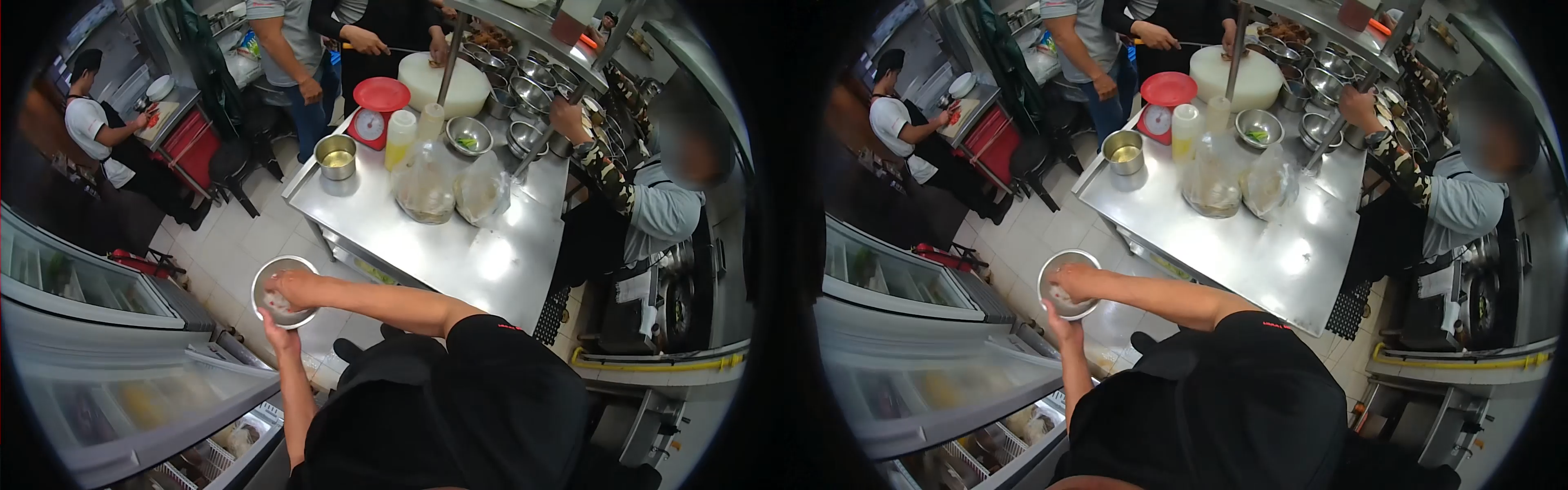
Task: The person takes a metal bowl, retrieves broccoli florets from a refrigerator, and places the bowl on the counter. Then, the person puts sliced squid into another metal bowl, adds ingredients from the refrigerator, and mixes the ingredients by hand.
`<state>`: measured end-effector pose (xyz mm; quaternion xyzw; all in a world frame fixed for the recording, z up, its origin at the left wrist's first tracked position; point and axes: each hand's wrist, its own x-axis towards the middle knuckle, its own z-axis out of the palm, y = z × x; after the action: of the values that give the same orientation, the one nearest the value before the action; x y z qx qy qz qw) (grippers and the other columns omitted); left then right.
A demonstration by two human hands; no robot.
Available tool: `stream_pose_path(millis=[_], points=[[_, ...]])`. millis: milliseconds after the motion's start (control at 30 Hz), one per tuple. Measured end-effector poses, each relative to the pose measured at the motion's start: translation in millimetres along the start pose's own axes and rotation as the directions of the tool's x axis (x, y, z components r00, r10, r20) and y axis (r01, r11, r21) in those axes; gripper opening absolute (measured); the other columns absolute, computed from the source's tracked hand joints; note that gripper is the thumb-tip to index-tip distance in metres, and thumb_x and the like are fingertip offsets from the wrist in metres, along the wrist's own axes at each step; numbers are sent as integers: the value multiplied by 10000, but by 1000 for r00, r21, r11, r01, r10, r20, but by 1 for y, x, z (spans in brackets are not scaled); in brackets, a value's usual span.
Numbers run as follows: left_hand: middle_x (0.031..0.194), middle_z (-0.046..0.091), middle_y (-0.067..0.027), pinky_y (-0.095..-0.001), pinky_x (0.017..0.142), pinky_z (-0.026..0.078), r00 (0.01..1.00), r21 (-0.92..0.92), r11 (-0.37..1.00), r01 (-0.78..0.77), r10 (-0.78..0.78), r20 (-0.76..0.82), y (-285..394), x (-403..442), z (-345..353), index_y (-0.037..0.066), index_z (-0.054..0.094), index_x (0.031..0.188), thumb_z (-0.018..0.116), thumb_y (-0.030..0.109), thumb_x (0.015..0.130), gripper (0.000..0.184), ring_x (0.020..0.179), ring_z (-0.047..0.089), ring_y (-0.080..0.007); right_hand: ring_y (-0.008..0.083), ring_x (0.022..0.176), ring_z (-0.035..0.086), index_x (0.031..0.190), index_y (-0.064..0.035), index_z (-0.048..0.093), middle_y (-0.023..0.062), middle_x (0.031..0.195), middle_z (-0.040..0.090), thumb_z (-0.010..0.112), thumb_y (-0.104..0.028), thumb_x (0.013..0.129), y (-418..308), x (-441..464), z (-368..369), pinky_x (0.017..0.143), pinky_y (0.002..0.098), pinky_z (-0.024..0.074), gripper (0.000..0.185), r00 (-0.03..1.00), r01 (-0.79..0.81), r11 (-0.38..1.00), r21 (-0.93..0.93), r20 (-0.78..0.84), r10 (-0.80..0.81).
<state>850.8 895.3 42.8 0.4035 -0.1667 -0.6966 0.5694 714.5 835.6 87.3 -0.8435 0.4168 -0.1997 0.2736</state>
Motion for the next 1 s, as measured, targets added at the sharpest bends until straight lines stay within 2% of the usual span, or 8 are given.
stream_pose_path(millis=[67, 200, 400, 533, 667, 767, 933, 1000], points=[[1343, 408, -99, -418, 1015, 331, 994, -50, 998, -23, 29, 105, 0, -8, 6, 63, 323, 1351, 370, 542, 908, 655, 1229, 403, -262, 323, 980, 571, 1095, -99, 525, 172, 1008, 578, 783, -115, 511, -4, -20, -12, 729, 428, 504, 638, 986, 68, 991, -115, -141, -84], [1357, 387, -93, -422, 1008, 344, 999, 12, 1000, -8, 8, -54, -21, -22, 22, 85, 319, 1358, 369, 567, 897, 669, 1243, 387, -267, 339, 904, 604, 999, -91, 606, 184, 962, 594, 740, -122, 567, 19, -1, 11, 718, 443, 506, 452, 989, -79, 995, -60, 120, 86], [1343, 404, -79, -415, 1007, 350, 988, -19, 997, -74, 70, -139, -22, -39, 37, 102, 355, 1337, 363, 545, 909, 616, 1224, 412, -257, 323, 862, 625, 971, -86, 651, 188, 913, 613, 748, -130, 569, -22, -46, -45, 727, 421, 513, 416, 985, 105, 959, -262, -109, -137], [1315, 440, -81, -415, 981, 380, 998, -33, 998, -56, 56, 4, -30, -36, 38, 93, 393, 1311, 363, 526, 917, 587, 1200, 440, -255, 315, 1014, 567, 1125, -158, 587, 191, 1098, 544, 728, -37, 564, -7, -22, -23, 818, 420, 473, 590, 950, -172, 981, -88, 250, 189], [1333, 424, -94, -425, 985, 376, 995, -51, 998, 23, -28, -98, -17, -48, 43, 67, 356, 1334, 343, 517, 925, 608, 1204, 440, -267, 327, 996, 567, 1137, -138, 559, 169, 1124, 526, 688, -19, 579, -41, -52, -75, 806, 396, 479, 585, 952, 15, 993, -115, 306, 21], [1343, 411, -118, -424, 1011, 350, 963, -79, 996, 35, -13, 268, -5, -48, 34, 34, 334, 1338, 320, 522, 927, 639, 1215, 430, -281, 323, 984, 575, 1144, -137, 557, 174, 1117, 528, 666, -33, 612, -36, -56, -58, 794, 393, 484, 553, 958, 42, 975, -217, 287, 23], [1303, 458, -123, -417, 998, 369, 981, -62, 987, 146, -137, 134, -11, -41, 29, 35, 377, 1314, 308, 512, 934, 613, 1206, 443, -265, 313, 1008, 568, 1065, -153, 616, 164, 1142, 549, 736, -103, 580, 12, -23, 11, 814, 413, 478, 502, 963, -148, 915, -375, 154, 219], [1276, 484, -116, -422, 969, 397, 996, -38, 996, 76, -75, 39, -9, -43, 29, 43, 398, 1302, 313, 506, 936, 596, 1173, 476, -255, 305, 1045, 548, 1081, -137, 602, 179, 1122, 549, 749, -135, 574, -22, -40, -22, 841, 409, 468, 528, 985, -59, 988, -142, 151, 81]])
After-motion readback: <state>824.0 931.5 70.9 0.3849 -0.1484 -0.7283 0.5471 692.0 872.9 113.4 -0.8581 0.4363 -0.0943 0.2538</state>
